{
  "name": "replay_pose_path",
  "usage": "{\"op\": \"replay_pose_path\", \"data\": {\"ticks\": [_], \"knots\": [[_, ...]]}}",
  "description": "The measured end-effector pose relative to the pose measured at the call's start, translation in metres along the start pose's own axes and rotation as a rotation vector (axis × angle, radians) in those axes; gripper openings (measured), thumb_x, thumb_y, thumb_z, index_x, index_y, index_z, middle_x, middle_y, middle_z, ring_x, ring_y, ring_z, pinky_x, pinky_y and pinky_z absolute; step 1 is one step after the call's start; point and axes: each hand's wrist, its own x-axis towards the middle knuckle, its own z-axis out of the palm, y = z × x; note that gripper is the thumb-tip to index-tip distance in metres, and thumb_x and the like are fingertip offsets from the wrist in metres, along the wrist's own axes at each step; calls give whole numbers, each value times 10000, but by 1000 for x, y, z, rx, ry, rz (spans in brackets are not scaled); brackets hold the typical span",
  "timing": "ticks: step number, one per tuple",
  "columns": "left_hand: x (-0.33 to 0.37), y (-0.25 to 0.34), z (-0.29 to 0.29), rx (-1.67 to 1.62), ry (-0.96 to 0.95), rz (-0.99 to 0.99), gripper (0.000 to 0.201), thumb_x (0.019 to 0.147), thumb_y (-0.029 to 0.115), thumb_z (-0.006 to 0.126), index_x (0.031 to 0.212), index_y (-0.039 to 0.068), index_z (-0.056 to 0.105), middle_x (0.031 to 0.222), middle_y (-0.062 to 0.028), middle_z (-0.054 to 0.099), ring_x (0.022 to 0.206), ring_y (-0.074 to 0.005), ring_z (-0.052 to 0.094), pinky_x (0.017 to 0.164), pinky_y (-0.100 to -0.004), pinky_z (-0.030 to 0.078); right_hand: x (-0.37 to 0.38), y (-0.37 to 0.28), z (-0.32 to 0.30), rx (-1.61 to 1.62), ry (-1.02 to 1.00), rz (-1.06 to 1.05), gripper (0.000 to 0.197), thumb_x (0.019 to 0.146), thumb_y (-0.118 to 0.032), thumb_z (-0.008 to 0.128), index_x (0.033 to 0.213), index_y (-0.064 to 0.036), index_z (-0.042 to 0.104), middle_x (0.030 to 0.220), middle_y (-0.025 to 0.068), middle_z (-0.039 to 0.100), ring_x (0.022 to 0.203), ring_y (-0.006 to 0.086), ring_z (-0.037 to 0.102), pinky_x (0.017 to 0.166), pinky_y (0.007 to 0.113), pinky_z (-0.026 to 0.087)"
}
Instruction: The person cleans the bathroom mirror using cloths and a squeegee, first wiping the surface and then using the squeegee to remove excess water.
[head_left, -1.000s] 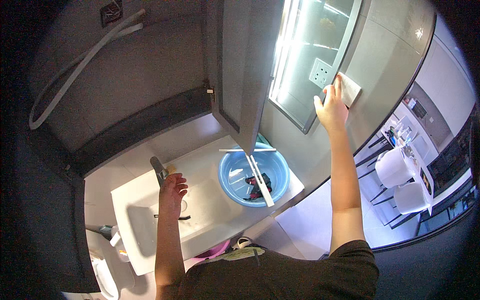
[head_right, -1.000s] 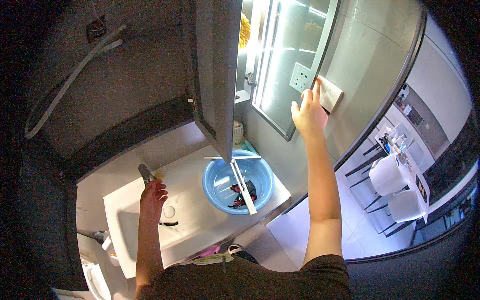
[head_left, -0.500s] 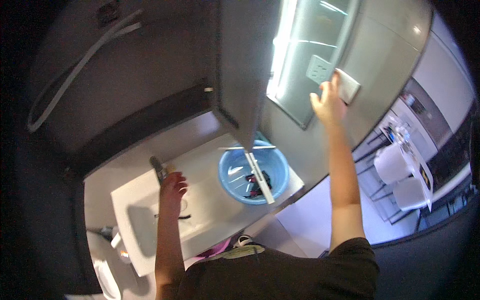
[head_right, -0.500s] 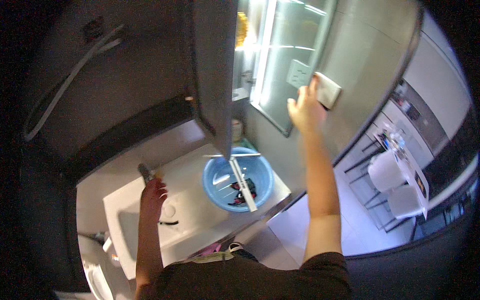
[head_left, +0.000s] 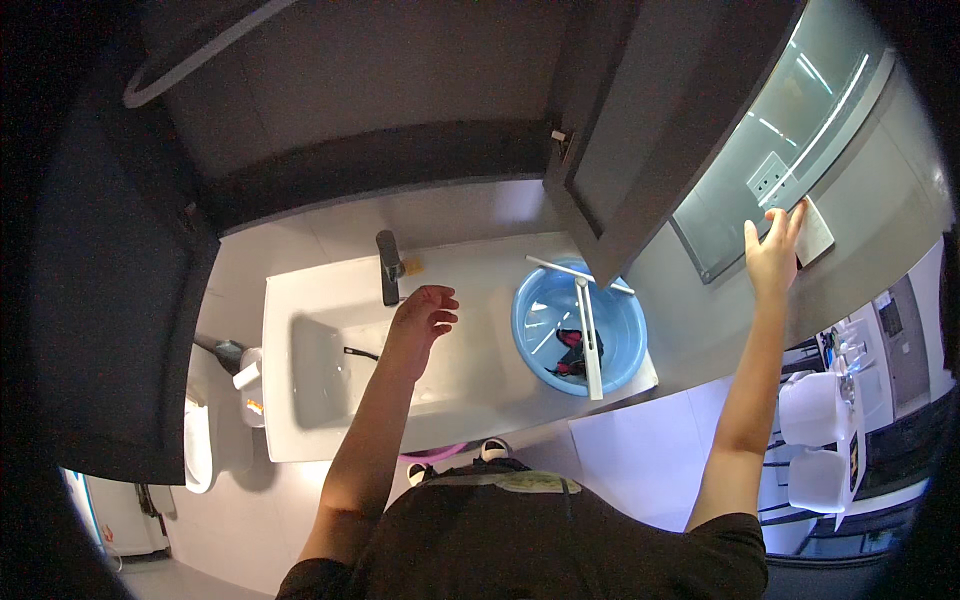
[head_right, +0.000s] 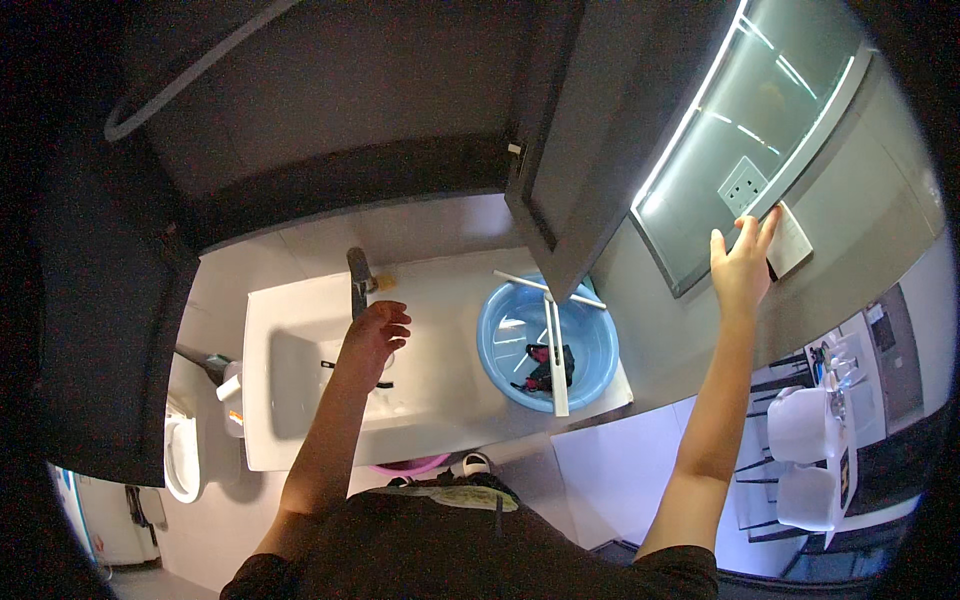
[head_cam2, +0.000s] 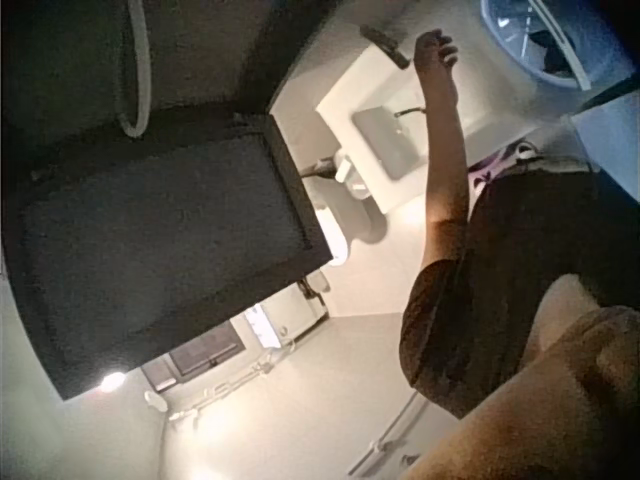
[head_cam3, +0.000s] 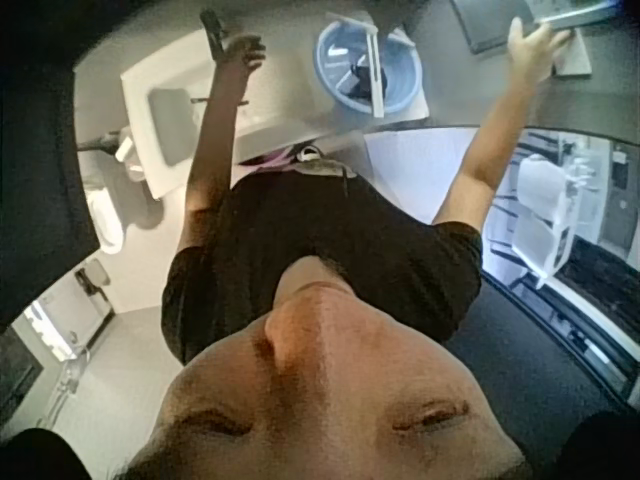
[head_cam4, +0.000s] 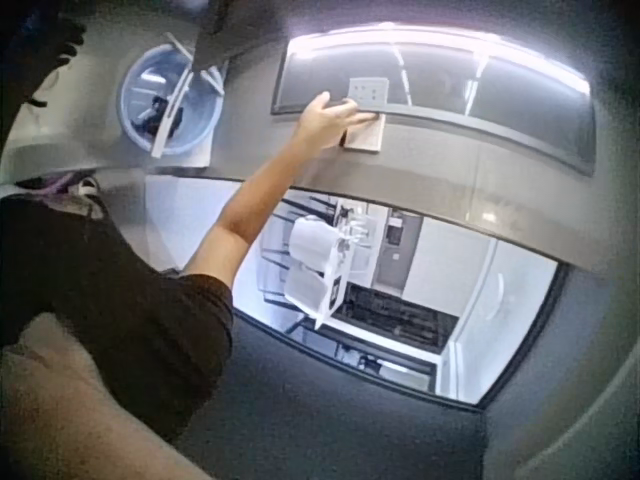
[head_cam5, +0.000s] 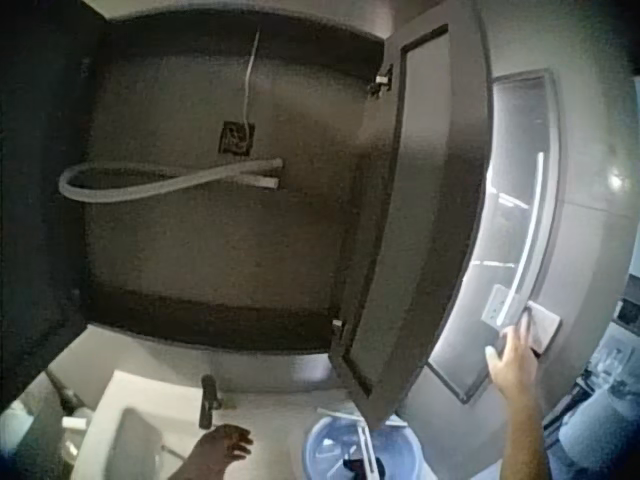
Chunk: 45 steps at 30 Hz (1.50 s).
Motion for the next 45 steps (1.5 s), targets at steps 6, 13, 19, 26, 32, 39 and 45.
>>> {"op": "replay_pose_path", "data": {"ticks": [6, 13, 19, 26, 32, 39, 45], "knots": [[10, -7, 2, -45, -57, 30, 293, 923, 276, 574, 1082, 31, 594, 942, -73, 626, 825, -162, 588, 726, -294, 483, 1, 17, -8, -59, 29, -55, 378, 827, -261, 643, 1128, -95, 485, 1498, 263, 181, 1113, 379, 565, 789, 420, 536], [4, -10, -13, -78, -82, 39, 325, 924, 321, 587, 1091, 43, 597, 932, -55, 620, 818, -148, 578, 709, -284, 472, -1, 5, 6, -41, -3, 17, 425, 781, -300, 671, 1109, -90, 501, 1499, 276, 158, 1032, 358, 615, 749, 418, 546], [8, -8, -5, -46, -85, 15, 294, 935, 308, 559, 1091, 60, 585, 919, -45, 629, 789, -139, 593, 681, -262, 458, -1, 4, -4, -6, -74, 133, 403, 772, -289, 695, 1066, -112, 483, 1513, 263, 133, 1050, 341, 606, 736, 405, 543], [7, -1, -4, -28, -56, -5, 287, 943, 312, 551, 1078, 61, 589, 900, -35, 628, 770, -123, 579, 681, -263, 448, 1, 1, -2, 11, -60, 120, 402, 789, -292, 669, 1092, -94, 493, 1524, 235, 96, 865, 355, 659, 679, 419, 553], [6, 6, -10, -17, -18, 8, 288, 940, 318, 555, 1075, 66, 591, 891, -32, 626, 769, -126, 579, 682, -270, 447, 8, -8, -8, 28, 22, 104, 414, 785, -318, 674, 1081, -82, 506, 1503, 242, 172, 905, 343, 651, 699, 422, 546], [8, 9, 6, 53, -104, -32, 328, 902, 352, 598, 1050, 59, 603, 917, -49, 617, 826, -157, 576, 733, -294, 439, 7, 1, -30, 123, 4, 186, 412, 779, -298, 690, 1069, -65, 512, 1441, 279, 295, 987, 362, 623, 775, 420, 525], [15, -7, 29, -6, -184, -64, 307, 872, 324, 626, 1043, 69, 604, 898, -33, 611, 792, -143, 554, 700, -292, 426, -27, 22, -89, 422, 194, 199, 254, 818, -249, 676, 932, -43, 580, 937, 151, 644, 864, 302, 639, 728, 384, 503]]}}
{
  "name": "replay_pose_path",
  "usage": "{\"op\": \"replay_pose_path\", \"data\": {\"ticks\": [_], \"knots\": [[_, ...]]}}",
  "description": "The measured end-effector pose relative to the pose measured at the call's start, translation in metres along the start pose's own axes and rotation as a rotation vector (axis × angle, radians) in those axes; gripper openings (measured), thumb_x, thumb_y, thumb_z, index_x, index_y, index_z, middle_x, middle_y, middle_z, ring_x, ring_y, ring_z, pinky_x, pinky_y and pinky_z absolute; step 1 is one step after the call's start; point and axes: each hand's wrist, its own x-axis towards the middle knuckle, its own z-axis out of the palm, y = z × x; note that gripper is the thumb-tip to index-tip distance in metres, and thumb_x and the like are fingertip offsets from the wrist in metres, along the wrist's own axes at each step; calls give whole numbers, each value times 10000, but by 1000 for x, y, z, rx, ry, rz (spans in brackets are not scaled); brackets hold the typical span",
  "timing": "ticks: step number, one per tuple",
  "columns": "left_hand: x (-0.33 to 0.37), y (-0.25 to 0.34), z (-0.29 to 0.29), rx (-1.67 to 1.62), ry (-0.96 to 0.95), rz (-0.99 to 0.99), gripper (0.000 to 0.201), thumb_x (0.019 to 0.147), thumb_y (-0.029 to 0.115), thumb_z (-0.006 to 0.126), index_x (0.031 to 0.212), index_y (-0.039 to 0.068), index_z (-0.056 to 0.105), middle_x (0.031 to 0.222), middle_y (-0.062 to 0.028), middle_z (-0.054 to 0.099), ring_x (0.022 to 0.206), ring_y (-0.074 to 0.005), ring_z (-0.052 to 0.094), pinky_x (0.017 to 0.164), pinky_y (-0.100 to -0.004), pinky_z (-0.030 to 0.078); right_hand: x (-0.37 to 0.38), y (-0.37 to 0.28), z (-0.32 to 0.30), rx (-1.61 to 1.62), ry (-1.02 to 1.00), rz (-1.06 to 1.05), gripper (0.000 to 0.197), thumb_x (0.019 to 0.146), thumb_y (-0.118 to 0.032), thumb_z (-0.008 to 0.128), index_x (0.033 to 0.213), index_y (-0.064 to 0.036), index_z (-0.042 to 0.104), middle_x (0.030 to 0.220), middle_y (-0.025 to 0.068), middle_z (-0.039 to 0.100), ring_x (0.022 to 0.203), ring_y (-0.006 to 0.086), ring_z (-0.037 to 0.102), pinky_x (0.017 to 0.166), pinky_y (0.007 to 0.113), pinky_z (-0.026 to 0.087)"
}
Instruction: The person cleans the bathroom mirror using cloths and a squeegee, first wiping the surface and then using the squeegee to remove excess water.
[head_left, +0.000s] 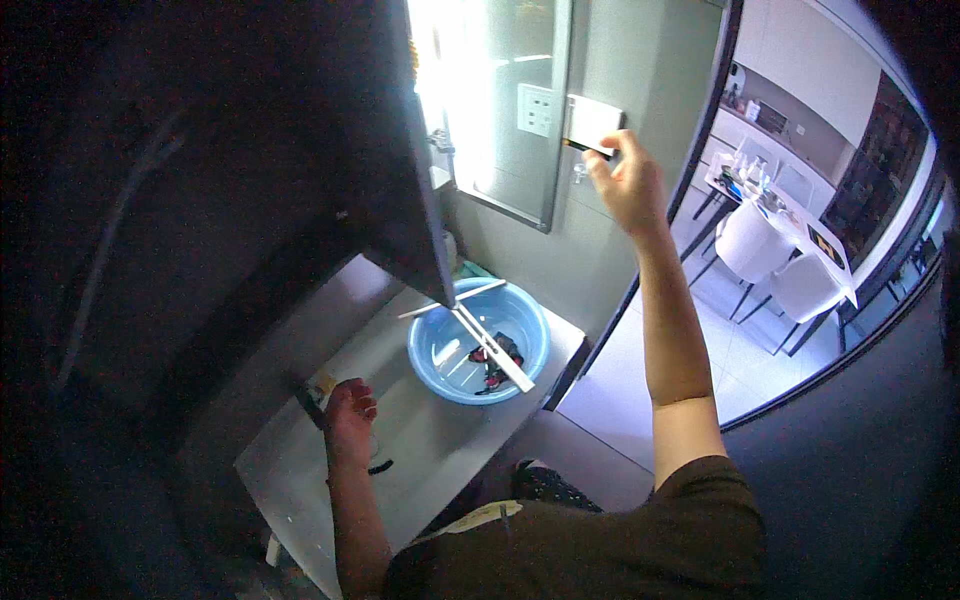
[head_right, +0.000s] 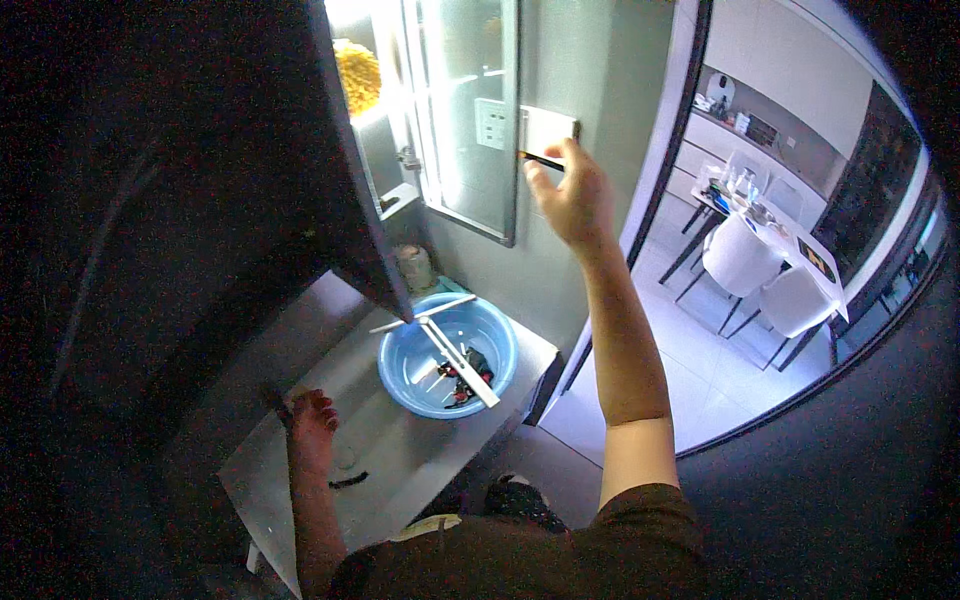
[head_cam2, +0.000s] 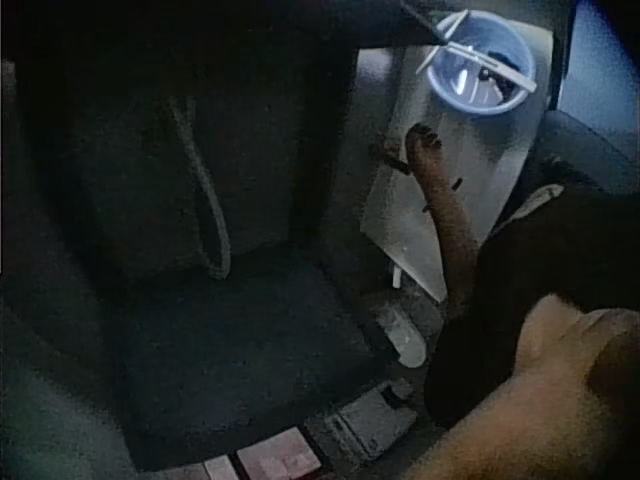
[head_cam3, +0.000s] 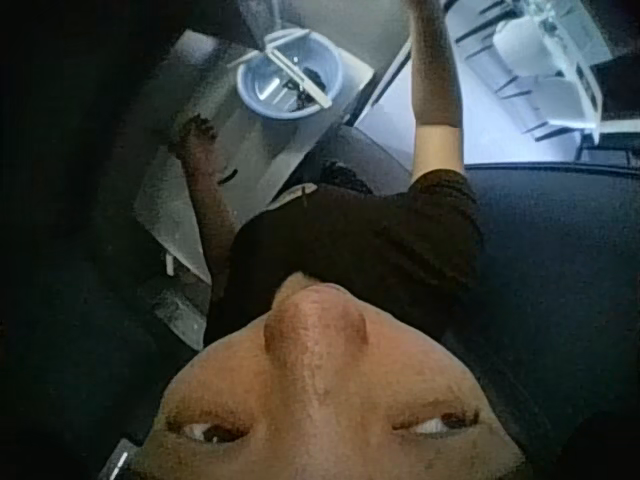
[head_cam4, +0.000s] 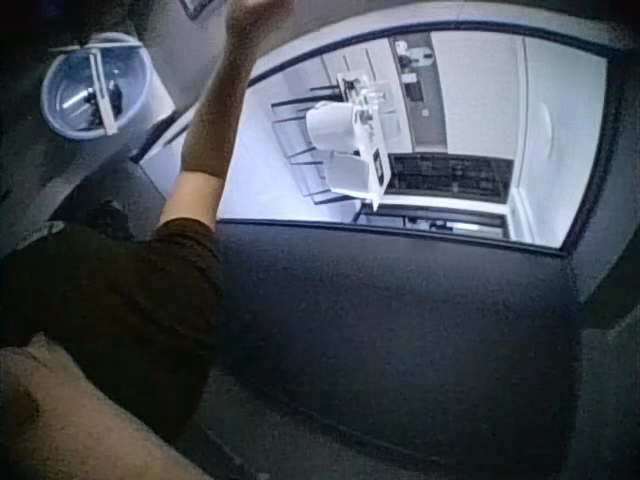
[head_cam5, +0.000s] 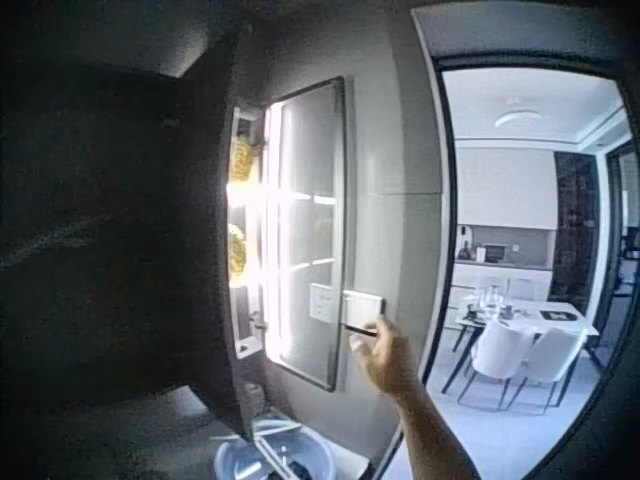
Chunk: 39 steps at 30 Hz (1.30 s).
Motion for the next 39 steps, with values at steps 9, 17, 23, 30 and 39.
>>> {"op": "replay_pose_path", "data": {"ticks": [9, 17, 23, 30, 39], "knots": [[33, -45, 85, 9, 191, 226, 272, 888, 279, 613, 1065, 73, 590, 906, -26, 613, 776, -130, 547, 683, -267, 424, 54, 340, -97, 749, 488, 567, 259, 882, -299, 604, 1031, -92, 648, 803, 18, 629, 587, 112, 493, 531, 284, 414], [39, -105, 180, -192, 663, 441, 164, 904, 205, 562, 1045, 129, 592, 881, -4, 615, 756, -121, 561, 677, -259, 440, 112, 505, 7, 1213, -433, 757, 543, 946, -431, 479, 1321, -38, 472, 1275, 92, 552, 1165, 263, 519, 1000, 404, 410], [45, -119, 246, -52, 587, 472, 147, 930, 174, 509, 1050, 114, 567, 878, -2, 616, 769, -98, 578, 679, -238, 446, 122, 516, 51, 1258, -492, 750, 539, 946, -428, 478, 1318, -38, 474, 1271, 93, 554, 1158, 261, 522, 994, 401, 414], [49, -122, 308, 44, 463, 466, 148, 930, 178, 512, 1037, 90, 564, 880, -12, 617, 779, -106, 584, 708, -247, 459, 117, 522, 66, 1298, -515, 749, 534, 946, -424, 478, 1314, -37, 478, 1266, 95, 557, 1151, 260, 526, 987, 398, 418], [44, -133, 330, 121, 423, 446, 173, 932, 204, 508, 1052, 90, 560, 891, -13, 624, 780, -112, 593, 701, -255, 476, 117, 518, 74, 1315, -545, 738, 528, 947, -420, 477, 1309, -36, 482, 1259, 98, 560, 1141, 258, 531, 978, 394, 423]]}}
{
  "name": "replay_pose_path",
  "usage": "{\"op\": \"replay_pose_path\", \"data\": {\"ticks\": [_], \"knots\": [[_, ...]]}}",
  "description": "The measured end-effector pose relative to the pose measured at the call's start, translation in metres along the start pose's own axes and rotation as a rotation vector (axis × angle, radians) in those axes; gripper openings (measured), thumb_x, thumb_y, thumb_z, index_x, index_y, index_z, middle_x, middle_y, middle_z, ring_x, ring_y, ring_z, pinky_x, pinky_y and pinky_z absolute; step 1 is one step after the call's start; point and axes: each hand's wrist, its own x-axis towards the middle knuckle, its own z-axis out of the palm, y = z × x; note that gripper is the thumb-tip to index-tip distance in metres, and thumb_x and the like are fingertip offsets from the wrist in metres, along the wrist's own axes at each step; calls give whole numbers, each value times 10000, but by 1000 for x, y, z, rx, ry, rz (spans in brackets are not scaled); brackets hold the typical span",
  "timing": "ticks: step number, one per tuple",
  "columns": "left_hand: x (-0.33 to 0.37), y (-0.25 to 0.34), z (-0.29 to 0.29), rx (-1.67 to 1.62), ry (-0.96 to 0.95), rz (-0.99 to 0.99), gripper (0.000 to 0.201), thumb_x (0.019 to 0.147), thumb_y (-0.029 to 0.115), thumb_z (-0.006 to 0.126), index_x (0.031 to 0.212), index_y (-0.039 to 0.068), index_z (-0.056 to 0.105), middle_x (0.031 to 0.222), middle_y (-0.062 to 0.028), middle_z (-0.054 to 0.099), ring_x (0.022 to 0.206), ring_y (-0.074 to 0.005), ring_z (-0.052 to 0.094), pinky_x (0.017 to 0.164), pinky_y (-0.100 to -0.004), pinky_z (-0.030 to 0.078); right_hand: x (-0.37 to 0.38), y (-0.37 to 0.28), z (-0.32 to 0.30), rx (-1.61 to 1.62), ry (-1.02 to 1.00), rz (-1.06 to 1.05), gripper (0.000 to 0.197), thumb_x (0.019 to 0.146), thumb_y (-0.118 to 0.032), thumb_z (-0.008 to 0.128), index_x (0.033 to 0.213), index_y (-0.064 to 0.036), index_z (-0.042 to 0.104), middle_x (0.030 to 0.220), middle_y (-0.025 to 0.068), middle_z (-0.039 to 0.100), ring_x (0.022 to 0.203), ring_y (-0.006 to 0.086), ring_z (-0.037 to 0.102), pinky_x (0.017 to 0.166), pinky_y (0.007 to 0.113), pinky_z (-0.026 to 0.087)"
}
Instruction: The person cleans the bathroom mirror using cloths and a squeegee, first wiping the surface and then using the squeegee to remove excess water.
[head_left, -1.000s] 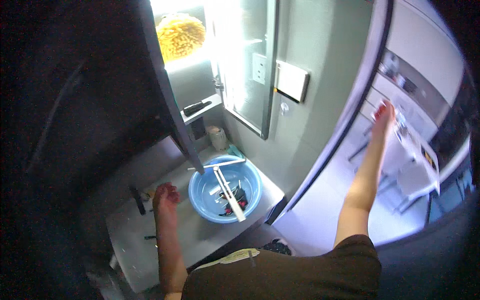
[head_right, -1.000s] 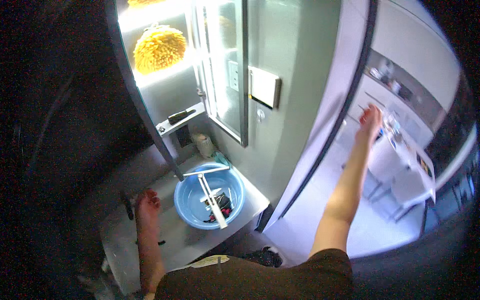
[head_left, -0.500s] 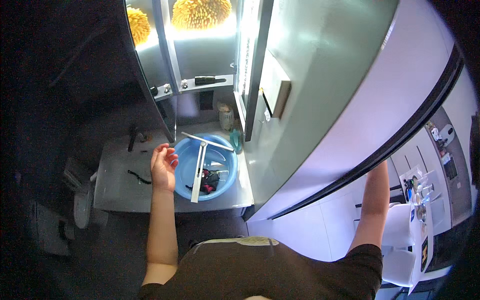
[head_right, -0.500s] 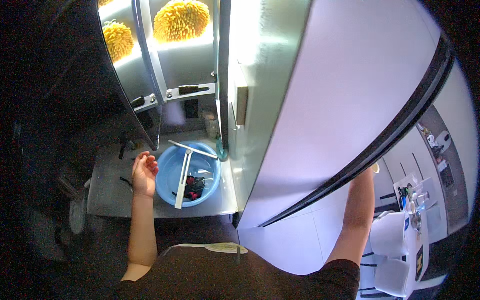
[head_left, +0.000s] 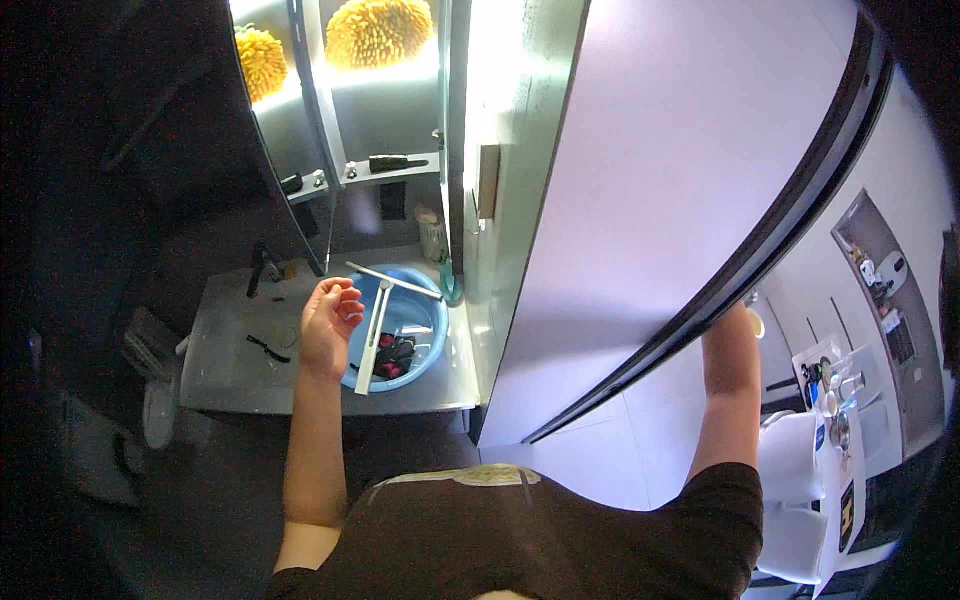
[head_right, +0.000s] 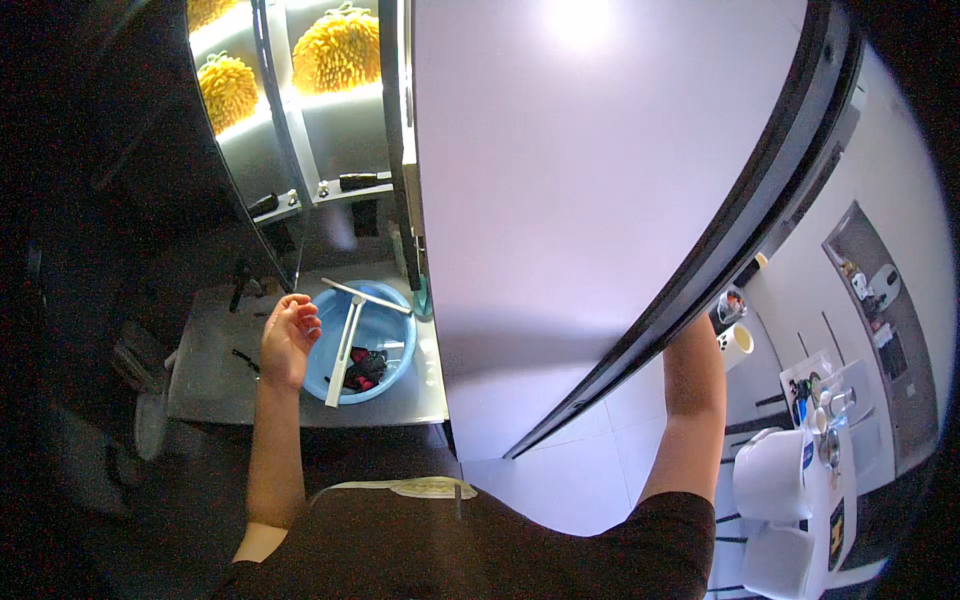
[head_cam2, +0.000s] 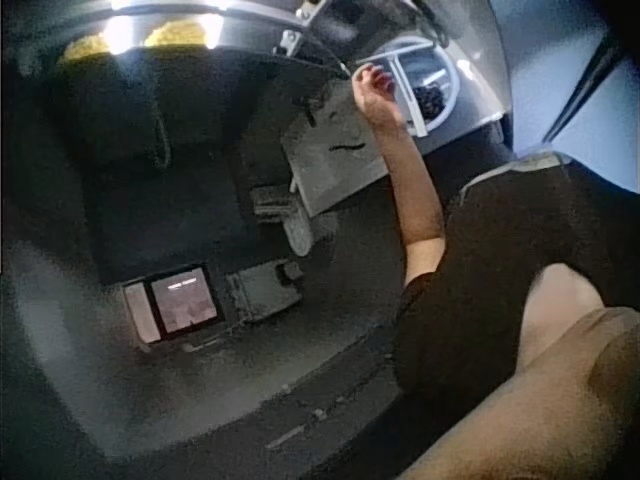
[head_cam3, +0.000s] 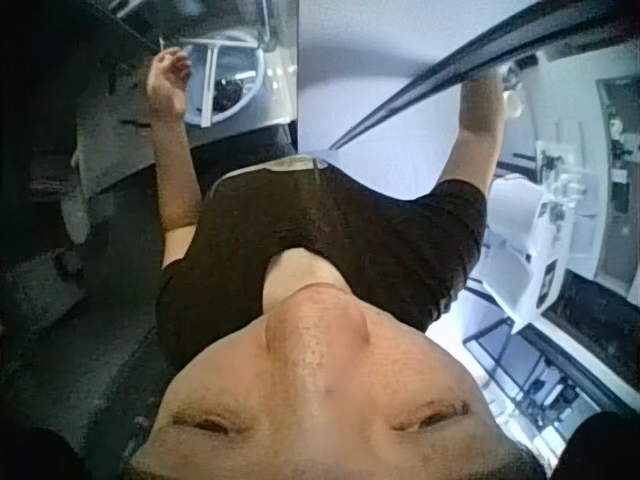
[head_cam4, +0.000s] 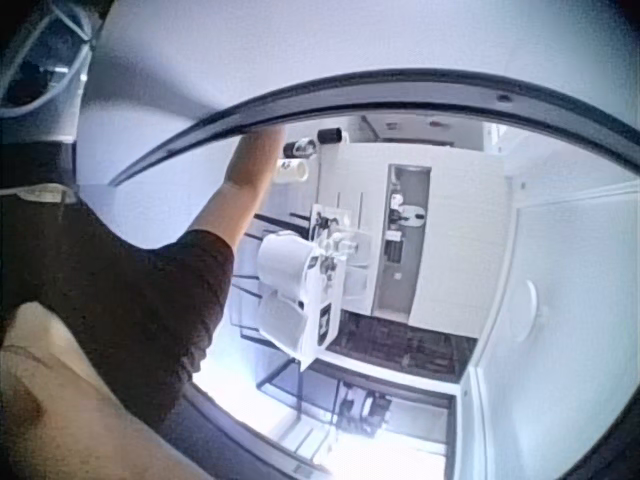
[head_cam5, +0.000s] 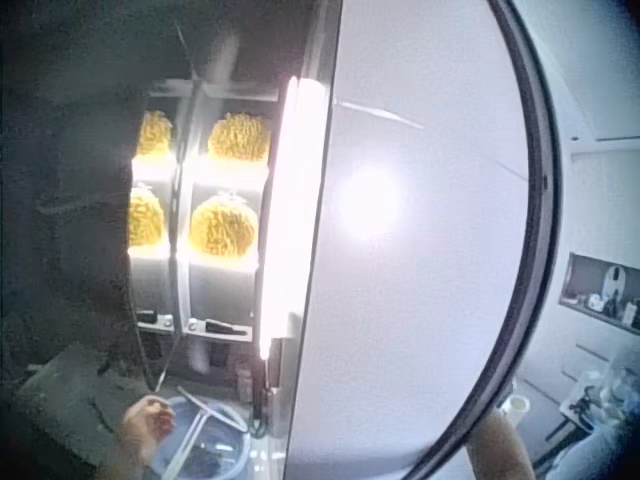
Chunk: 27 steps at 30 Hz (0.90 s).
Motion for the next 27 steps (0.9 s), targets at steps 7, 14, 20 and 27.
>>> {"op": "replay_pose_path", "data": {"ticks": [7, 14, 20, 27], "knots": [[-13, 0, 19, 11, -27, -9, 166, 926, 212, 522, 1026, 88, 570, 882, -18, 632, 777, -107, 589, 698, -253, 468, 11, -3, -3, 8, -20, -6, 523, 947, -416, 477, 1305, -35, 485, 1254, 100, 562, 1134, 256, 535, 971, 391, 427], [-20, -2, 47, 30, -105, -3, 127, 939, 186, 498, 999, 102, 572, 869, -18, 620, 767, -102, 578, 723, -264, 444, 27, 13, 19, 1, -37, -6, 518, 947, -413, 476, 1301, -34, 488, 1249, 102, 565, 1126, 254, 539, 964, 387, 431], [-23, -9, 84, 23, -244, -72, 144, 950, 191, 505, 1006, 82, 580, 872, -35, 631, 774, -112, 583, 705, -263, 456, 30, 9, 27, 3, -46, -25, 514, 947, -410, 476, 1297, -33, 490, 1245, 103, 567, 1120, 253, 542, 958, 385, 434], [-26, -7, 100, 39, -256, -105, 156, 941, 189, 504, 987, 68, 591, 880, -49, 630, 768, -134, 590, 709, -276, 461, 19, 8, 14, -25, -43, -54, 510, 948, -406, 475, 1293, -32, 493, 1240, 105, 569, 1113, 251, 546, 950, 382, 438]]}}
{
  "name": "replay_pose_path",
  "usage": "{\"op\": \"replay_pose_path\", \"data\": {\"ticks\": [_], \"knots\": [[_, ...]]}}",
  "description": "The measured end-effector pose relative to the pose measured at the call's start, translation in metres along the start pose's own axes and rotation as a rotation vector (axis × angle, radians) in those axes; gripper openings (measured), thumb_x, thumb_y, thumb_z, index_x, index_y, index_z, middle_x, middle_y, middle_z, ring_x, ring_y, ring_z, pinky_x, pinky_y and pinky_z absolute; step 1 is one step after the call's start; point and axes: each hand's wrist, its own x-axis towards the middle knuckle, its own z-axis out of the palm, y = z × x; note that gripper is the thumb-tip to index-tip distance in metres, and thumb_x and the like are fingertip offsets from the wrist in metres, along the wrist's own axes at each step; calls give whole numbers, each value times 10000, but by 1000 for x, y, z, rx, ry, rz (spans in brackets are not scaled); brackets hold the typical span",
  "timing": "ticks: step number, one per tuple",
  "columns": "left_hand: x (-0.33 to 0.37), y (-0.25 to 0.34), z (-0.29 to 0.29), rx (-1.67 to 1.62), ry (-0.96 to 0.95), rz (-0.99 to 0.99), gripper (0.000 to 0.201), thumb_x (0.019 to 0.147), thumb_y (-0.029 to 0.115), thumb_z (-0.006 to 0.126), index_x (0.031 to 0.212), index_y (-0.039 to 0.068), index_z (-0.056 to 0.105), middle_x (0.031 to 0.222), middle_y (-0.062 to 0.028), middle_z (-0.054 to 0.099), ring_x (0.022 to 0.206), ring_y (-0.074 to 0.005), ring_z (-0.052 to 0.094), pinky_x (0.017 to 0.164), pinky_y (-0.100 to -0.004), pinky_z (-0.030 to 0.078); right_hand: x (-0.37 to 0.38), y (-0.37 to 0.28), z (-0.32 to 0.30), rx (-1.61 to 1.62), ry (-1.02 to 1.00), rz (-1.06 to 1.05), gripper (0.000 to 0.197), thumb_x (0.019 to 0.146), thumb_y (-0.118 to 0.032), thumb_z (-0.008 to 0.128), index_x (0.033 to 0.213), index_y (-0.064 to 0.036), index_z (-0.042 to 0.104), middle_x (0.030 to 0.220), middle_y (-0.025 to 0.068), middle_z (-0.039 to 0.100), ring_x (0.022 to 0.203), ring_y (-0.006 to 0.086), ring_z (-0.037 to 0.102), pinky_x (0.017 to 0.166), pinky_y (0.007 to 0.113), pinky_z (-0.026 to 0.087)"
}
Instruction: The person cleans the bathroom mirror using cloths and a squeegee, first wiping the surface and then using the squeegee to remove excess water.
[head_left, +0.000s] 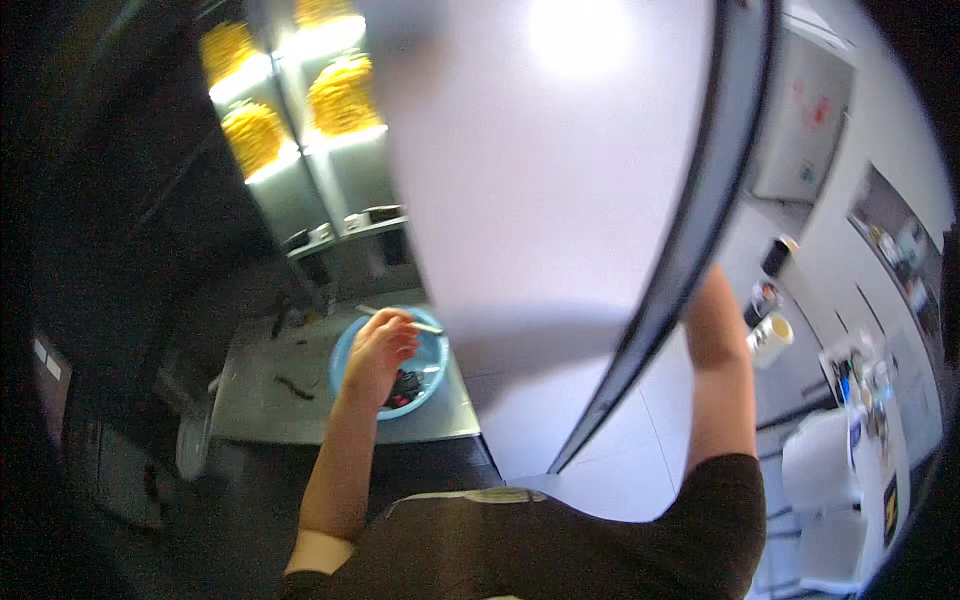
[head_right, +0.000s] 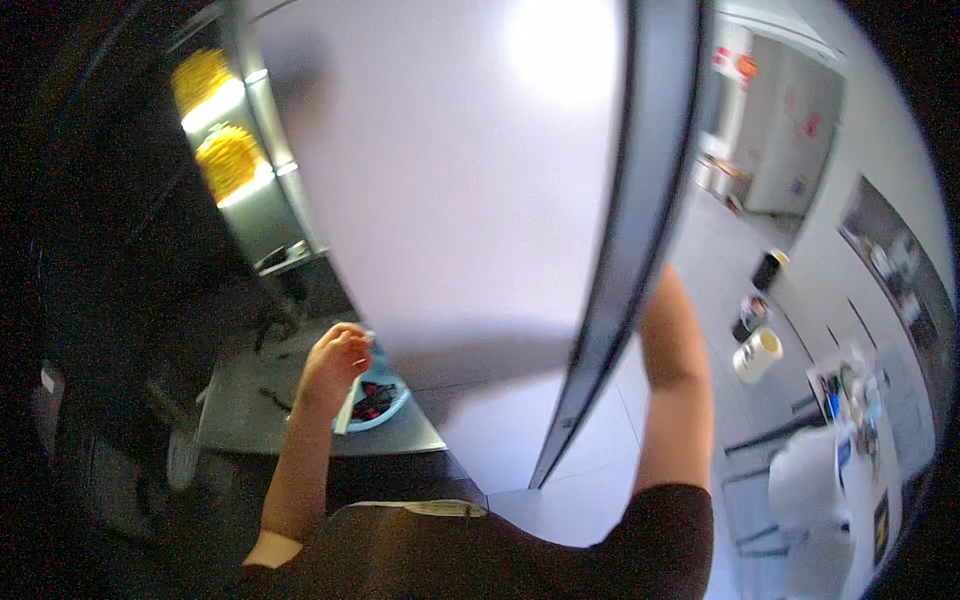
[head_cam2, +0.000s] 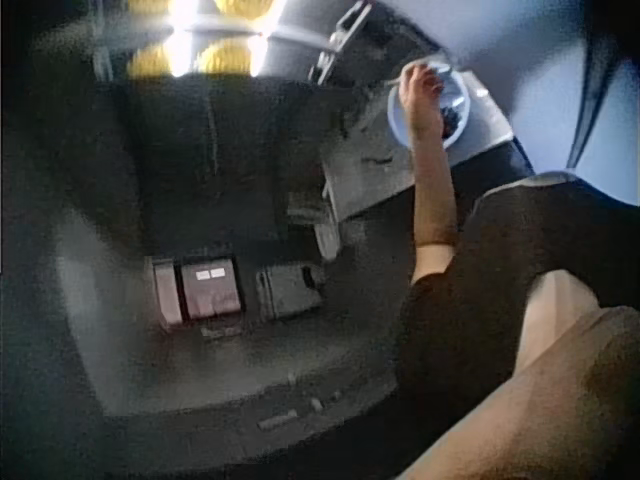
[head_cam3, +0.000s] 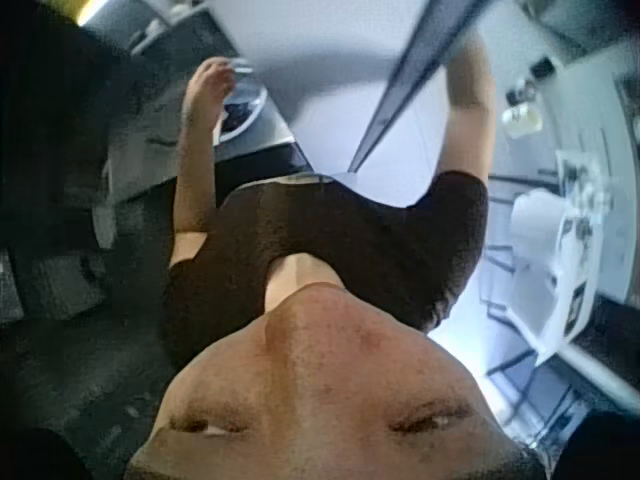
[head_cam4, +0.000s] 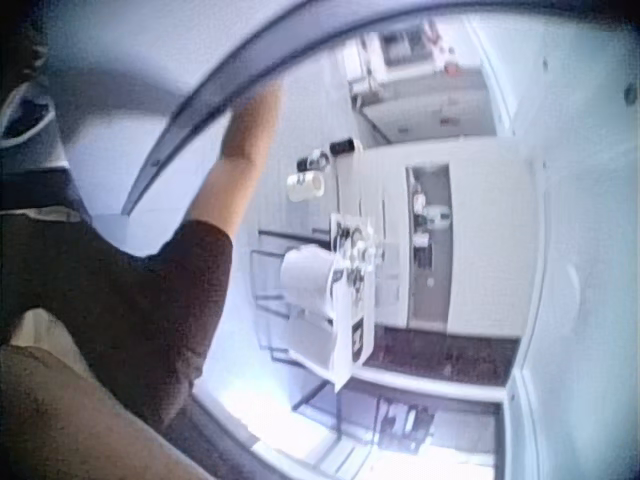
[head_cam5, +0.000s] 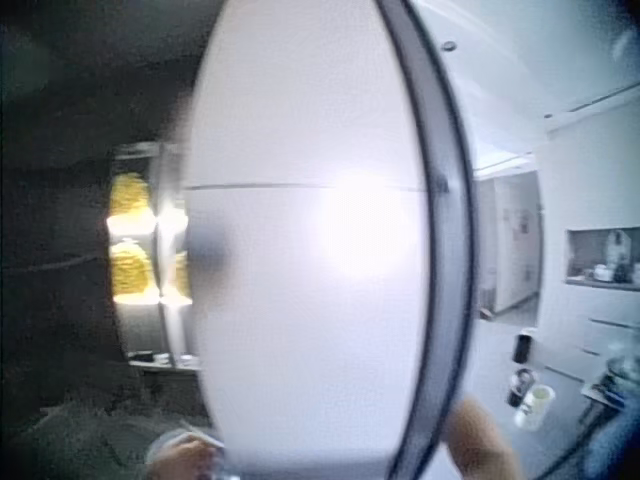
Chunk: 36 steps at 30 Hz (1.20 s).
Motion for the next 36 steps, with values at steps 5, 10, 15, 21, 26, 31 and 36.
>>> {"op": "replay_pose_path", "data": {"ticks": [5, 10, 15, 21, 26, 31, 36], "knots": [[1, 2, -5, 17, 26, -8, 169, 941, 207, 526, 989, 58, 593, 891, -66, 634, 774, -145, 597, 697, -280, 483, -11, -16, -38, 31, 16, -16, 506, 948, -404, 475, 1290, -31, 496, 1236, 106, 571, 1107, 250, 548, 945, 379, 441], [-8, 0, -23, 25, 73, -34, 209, 935, 240, 534, 1009, 58, 606, 898, -47, 631, 803, -141, 593, 740, -283, 464, -3, -18, -35, 32, 49, -35, 503, 948, -401, 474, 1288, -31, 498, 1233, 108, 573, 1102, 249, 551, 940, 377, 444], [-3, -11, -39, 17, 141, 2, 265, 899, 293, 592, 1024, 59, 593, 861, -22, 623, 771, -110, 583, 697, -255, 438, 13, -26, -24, 2, 145, -101, 500, 948, -399, 474, 1285, -30, 500, 1229, 109, 574, 1097, 247, 554, 935, 375, 447], [-11, 7, -30, 3, 143, -40, 190, 907, 253, 577, 975, 75, 589, 848, -22, 620, 742, -103, 581, 686, -242, 435, 26, -55, -3, -120, 375, -268, 496, 949, -396, 474, 1281, -29, 503, 1225, 111, 576, 1090, 246, 557, 929, 372, 451], [-3, 8, -31, -55, 131, -49, 140, 920, 208, 553, 950, 74, 581, 870, -32, 617, 741, -107, 580, 668, -243, 431, -27, -123, -10, 80, 521, -444, 492, 949, -393, 473, 1279, -29, 505, 1221, 112, 578, 1085, 245, 560, 924, 370, 453], [6, -2, -45, -123, 90, -55, 151, 917, 202, 552, 952, 59, 582, 855, -50, 601, 752, -129, 562, 687, -253, 429, -174, -129, 80, 535, -77, -794, 240, 900, -191, 428, 779, 7, 489, 699, 57, 306, 640, 159, 284, 578, 306, 261], [6, 6, -59, -156, 9, -82, 195, 924, 282, 542, 949, 95, 592, 833, -1, 600, 732, -94, 568, 676, -232, 438, -265, -80, 217, -8, -377, -1022, 293, 907, -279, 483, 756, -34, 541, 649, 55, 426, 578, 161, 361, 522, 302, 285]]}}
